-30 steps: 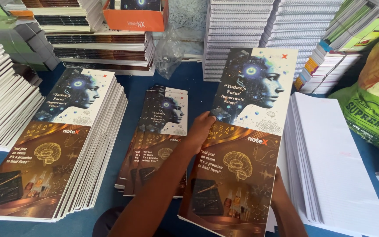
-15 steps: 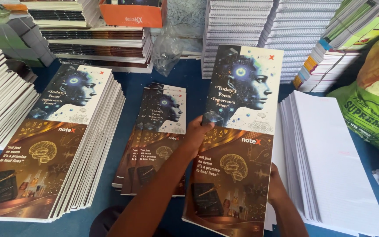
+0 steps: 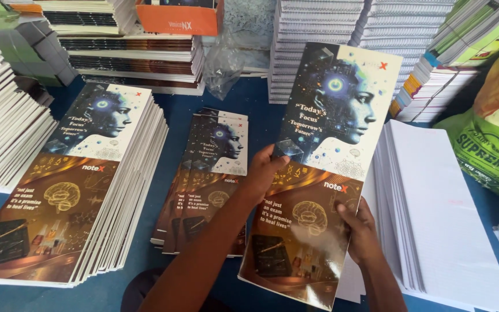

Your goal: The person inserts loose index sheets into printed notebook covers one by one, then places the assembled notebooks into a growing stack. The process repeats with multiple covers and sheets on a blue floor workspace.

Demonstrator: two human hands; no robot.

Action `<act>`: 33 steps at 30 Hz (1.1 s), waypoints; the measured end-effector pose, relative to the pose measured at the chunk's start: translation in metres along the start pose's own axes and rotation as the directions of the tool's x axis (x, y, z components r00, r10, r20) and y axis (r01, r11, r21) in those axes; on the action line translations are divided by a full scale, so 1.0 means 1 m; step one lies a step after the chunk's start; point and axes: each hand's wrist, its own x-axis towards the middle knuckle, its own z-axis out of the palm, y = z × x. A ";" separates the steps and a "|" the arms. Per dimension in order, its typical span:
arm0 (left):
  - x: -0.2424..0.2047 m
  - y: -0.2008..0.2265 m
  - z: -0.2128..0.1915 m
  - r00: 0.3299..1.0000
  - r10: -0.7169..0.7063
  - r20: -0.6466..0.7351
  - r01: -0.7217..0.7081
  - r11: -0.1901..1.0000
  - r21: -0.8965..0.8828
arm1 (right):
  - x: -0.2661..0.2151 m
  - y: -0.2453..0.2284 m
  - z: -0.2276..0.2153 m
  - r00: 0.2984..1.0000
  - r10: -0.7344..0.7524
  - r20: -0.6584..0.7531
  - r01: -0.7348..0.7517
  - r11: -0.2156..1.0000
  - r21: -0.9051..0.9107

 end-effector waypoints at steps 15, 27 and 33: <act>0.004 0.103 -0.125 0.988 -0.055 -0.146 0.087 0.972 0.218 | -0.009 -0.035 0.144 0.958 0.037 0.283 -0.020 0.998 -0.060; -0.083 0.245 -0.320 0.874 -0.121 -0.471 0.300 0.896 0.326 | -0.006 0.009 0.358 0.776 0.034 0.629 0.030 0.996 -0.090; -0.112 0.274 -0.402 0.804 -0.106 -0.585 0.369 0.861 0.351 | -0.010 0.035 0.445 0.756 0.067 0.652 0.046 0.987 -0.155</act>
